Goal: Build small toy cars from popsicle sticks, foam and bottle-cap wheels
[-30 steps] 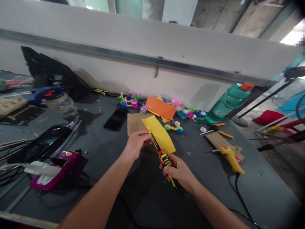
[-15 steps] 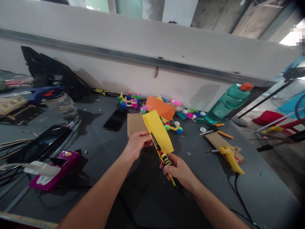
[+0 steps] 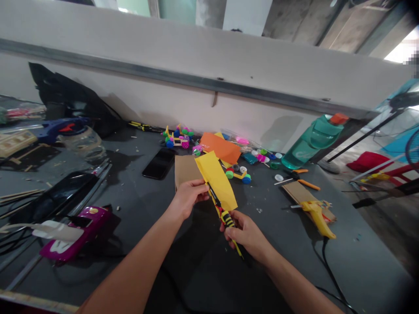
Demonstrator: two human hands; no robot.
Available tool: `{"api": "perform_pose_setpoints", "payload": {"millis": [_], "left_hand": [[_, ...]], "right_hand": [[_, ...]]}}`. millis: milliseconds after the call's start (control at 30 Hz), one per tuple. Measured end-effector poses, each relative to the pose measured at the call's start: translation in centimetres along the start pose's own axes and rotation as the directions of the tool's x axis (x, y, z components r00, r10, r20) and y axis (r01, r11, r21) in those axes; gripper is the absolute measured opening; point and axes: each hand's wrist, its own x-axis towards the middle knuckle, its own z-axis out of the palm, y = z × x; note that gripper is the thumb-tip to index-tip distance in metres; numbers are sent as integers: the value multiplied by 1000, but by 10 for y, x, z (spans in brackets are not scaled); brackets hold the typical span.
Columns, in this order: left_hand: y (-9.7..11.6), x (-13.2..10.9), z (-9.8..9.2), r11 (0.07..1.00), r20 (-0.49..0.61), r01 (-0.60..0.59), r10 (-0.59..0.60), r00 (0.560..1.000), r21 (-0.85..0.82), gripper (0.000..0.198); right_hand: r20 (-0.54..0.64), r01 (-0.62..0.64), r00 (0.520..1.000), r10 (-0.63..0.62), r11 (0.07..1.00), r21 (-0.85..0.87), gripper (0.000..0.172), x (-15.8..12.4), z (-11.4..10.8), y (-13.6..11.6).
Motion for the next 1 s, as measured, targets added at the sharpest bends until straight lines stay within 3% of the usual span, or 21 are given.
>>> {"api": "perform_pose_setpoints", "payload": {"millis": [133,267,400,467,533,600,667,733,800,900,1000], "left_hand": [[2,1,-3,1000,-4,-5,5,1000,-6,19],[7,2,-8,999,-114,-41,39,993,-19,5],[9,5,-12,998,-163,-34,25,986,-50,6],[10,6,-13,997,-166,-38,25,986,-73,6],[10,8,-15,990,-197,-70,44,979,-126,8],[10,9,-16,975,-239,-118,71,968,-188,10],[10,10,-17,964,-266,-149,88,960,-219,10],[9,10,-18,964,-263,-148,87,961,-221,7],[9,9,-17,969,-235,-122,69,969,-216,6],[9,6,-14,982,-151,-49,21,988,-184,7],[9,2,-11,990,-47,35,-42,998,-138,5]], "right_hand": [[19,-28,999,27,998,59,27,-2,0,0],[69,-30,997,21,991,133,29,-5,-2,2],[137,-27,991,2,983,180,33,-7,-6,2],[115,12,993,-23,996,92,35,-10,-12,-3],[-7,81,996,-84,980,-184,39,-13,-22,-11],[-140,70,974,-181,817,-573,45,-16,-37,-18],[-186,-24,951,-245,545,-838,52,-16,-54,-21],[-203,-114,945,-255,324,-939,57,-15,-70,-18],[-234,-189,944,-234,201,-961,61,-12,-84,-11],[-231,-197,948,-217,167,-966,62,-9,-96,-5],[-185,-96,948,-259,322,-942,68,-7,-92,-15]]}}
